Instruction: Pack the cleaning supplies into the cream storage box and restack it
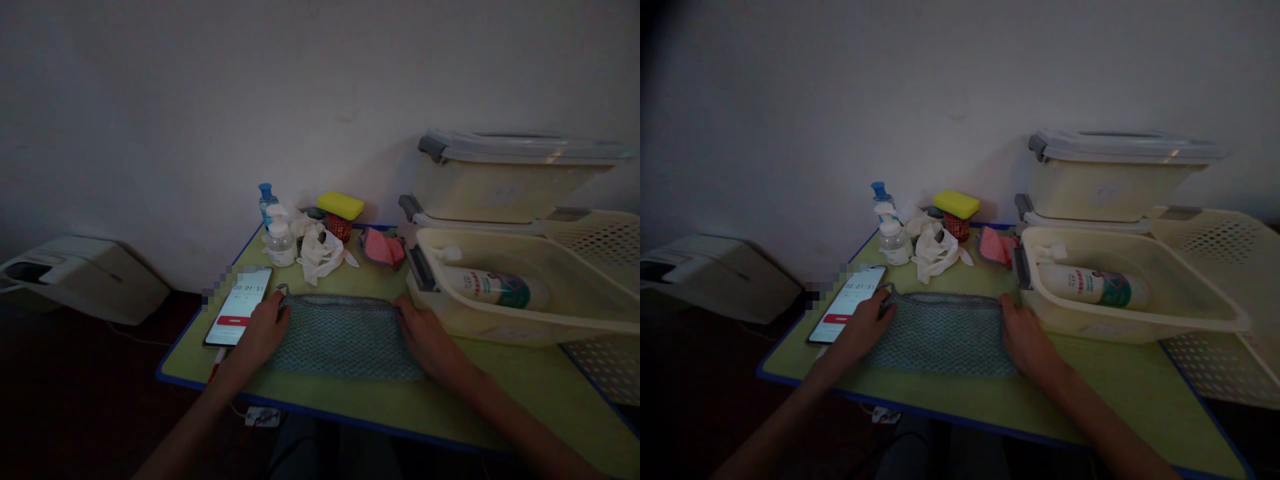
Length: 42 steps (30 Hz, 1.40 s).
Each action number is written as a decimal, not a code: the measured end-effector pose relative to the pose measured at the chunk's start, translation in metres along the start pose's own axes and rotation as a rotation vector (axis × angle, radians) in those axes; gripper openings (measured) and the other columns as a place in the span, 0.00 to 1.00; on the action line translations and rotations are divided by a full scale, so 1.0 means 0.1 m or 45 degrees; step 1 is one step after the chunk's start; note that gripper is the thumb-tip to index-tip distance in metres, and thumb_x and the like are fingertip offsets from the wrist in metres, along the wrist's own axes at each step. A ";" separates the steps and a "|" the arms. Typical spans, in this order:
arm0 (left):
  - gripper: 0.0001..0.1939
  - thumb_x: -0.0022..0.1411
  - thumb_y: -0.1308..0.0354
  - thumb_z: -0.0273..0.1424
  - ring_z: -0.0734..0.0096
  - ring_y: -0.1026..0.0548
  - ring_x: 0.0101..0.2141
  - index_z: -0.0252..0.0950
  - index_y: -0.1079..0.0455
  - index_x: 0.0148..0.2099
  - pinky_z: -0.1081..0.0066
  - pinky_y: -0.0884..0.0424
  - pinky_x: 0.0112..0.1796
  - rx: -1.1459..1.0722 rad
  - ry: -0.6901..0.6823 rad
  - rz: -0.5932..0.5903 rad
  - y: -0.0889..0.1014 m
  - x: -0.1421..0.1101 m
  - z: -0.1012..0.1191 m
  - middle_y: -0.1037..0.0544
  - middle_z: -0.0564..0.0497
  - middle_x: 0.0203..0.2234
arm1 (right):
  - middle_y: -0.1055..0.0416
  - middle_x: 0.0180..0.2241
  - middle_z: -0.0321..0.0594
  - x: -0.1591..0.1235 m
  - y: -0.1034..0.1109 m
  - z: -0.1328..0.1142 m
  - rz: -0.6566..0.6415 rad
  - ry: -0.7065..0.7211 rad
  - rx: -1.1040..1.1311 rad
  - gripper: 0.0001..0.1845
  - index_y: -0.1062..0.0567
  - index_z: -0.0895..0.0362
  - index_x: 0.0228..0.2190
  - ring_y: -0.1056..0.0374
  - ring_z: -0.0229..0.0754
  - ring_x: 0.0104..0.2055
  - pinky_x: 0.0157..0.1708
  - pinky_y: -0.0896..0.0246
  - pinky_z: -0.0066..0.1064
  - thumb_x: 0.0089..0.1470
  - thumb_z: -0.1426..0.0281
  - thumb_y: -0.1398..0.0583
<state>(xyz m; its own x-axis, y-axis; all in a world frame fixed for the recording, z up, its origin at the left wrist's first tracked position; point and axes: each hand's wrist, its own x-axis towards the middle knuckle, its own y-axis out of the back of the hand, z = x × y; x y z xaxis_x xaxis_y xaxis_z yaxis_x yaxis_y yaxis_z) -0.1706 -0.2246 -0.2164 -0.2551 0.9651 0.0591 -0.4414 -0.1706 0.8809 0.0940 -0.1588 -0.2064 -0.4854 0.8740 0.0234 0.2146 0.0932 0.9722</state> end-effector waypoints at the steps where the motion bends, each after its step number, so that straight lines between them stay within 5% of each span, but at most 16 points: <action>1: 0.09 0.60 0.55 0.27 0.60 0.26 0.35 0.32 0.36 0.40 0.67 0.34 0.35 0.052 0.026 -0.003 -0.01 0.02 0.02 0.25 0.41 0.33 | 0.28 0.29 0.49 0.02 0.00 -0.01 -0.036 -0.037 -0.042 0.16 0.36 0.65 0.42 0.31 0.44 0.31 0.31 0.43 0.32 0.54 0.81 0.56; 11: 0.14 0.64 0.60 0.27 0.60 0.24 0.34 0.28 0.42 0.49 0.66 0.33 0.34 0.250 0.134 0.038 -0.10 0.08 0.05 0.25 0.40 0.34 | 0.28 0.26 0.47 0.08 -0.01 -0.09 -0.160 -0.149 -0.299 0.19 0.40 0.67 0.47 0.29 0.47 0.31 0.29 0.42 0.33 0.53 0.83 0.56; 22: 0.07 0.62 0.57 0.25 0.61 0.25 0.35 0.32 0.41 0.42 0.68 0.35 0.33 0.398 0.070 -0.114 -0.12 0.11 0.10 0.26 0.44 0.32 | 0.27 0.29 0.47 0.09 -0.04 -0.20 -0.123 -0.130 -0.638 0.18 0.39 0.60 0.47 0.27 0.49 0.32 0.27 0.35 0.34 0.55 0.81 0.54; 27: 0.07 0.63 0.58 0.26 0.62 0.25 0.36 0.33 0.41 0.43 0.69 0.35 0.32 0.419 0.076 -0.092 -0.13 0.09 0.11 0.26 0.44 0.34 | 0.29 0.39 0.47 0.04 -0.11 -0.15 -0.021 -0.049 -0.659 0.18 0.39 0.57 0.47 0.28 0.45 0.29 0.24 0.35 0.32 0.56 0.79 0.55; 42: 0.13 0.65 0.62 0.30 0.63 0.27 0.39 0.32 0.38 0.45 0.67 0.32 0.34 0.550 0.019 -0.068 -0.12 0.05 -0.03 0.29 0.43 0.41 | 0.29 0.38 0.46 0.04 -0.11 -0.14 -0.013 -0.054 -0.651 0.15 0.38 0.57 0.45 0.28 0.45 0.30 0.24 0.37 0.31 0.57 0.78 0.54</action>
<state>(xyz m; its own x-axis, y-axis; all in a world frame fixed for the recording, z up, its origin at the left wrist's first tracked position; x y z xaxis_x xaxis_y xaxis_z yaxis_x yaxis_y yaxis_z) -0.1691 -0.2185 -0.2281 -0.2556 0.9668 0.0045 -0.0544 -0.0190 0.9983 0.0782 -0.1626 -0.2134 -0.4482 0.8938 0.0140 -0.2374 -0.1341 0.9621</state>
